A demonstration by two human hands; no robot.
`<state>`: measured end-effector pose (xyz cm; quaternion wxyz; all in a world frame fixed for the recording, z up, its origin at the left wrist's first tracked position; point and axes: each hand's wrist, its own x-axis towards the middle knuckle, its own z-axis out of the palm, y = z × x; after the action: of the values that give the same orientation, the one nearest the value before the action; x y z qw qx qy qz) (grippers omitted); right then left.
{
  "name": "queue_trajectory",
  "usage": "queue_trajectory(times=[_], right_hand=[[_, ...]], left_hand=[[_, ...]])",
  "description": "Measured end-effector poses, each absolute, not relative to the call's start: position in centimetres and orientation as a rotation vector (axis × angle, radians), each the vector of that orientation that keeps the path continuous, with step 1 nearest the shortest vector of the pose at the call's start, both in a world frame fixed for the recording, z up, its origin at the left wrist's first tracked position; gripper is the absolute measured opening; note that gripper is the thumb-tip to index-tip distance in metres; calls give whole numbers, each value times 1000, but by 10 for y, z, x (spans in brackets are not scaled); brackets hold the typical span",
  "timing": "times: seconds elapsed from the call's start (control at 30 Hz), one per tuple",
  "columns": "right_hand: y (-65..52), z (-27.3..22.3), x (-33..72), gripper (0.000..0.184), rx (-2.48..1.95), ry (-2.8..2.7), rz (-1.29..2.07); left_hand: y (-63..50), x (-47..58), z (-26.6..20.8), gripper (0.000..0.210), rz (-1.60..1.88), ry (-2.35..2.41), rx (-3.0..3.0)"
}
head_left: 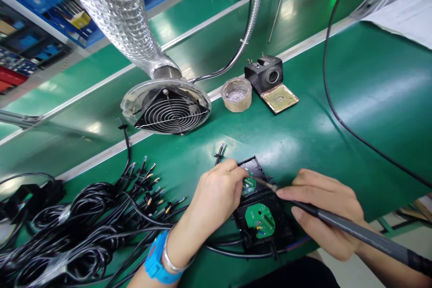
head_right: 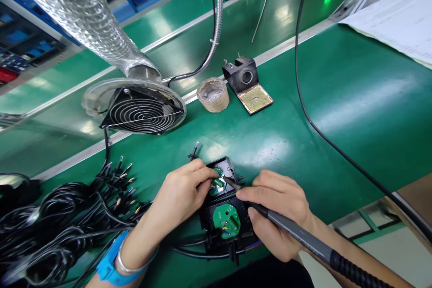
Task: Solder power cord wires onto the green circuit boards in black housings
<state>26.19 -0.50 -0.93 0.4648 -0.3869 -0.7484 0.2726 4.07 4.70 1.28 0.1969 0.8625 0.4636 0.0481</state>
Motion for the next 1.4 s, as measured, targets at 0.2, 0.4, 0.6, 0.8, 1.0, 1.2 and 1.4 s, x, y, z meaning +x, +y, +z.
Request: queue_trajectory(times=[0.2, 0.4, 0.6, 0.8, 1.0, 1.2, 1.4], right_hand=[[-5, -9, 260, 32, -947, -1828, 656], [-5, -9, 260, 32, -964, -1831, 644], [-10, -10, 256, 33, -955, -1882, 537], [-12, -9, 254, 34, -928, -2036, 442], [-17, -10, 256, 31, -948, -1910, 389], [-20, -1, 264, 37, -1012, -1857, 418], [-14, -17, 259, 50, -1068, -1642, 420]], left_hand=[[48, 40, 11, 23, 109, 1285, 2425], [47, 40, 11, 25, 87, 1264, 2426], [48, 41, 13, 23, 72, 1267, 2441], [49, 41, 13, 23, 61, 1262, 2443], [48, 41, 13, 23, 51, 1280, 2459], [47, 40, 11, 23, 64, 1281, 2466], [48, 41, 9, 23, 71, 1287, 2440]])
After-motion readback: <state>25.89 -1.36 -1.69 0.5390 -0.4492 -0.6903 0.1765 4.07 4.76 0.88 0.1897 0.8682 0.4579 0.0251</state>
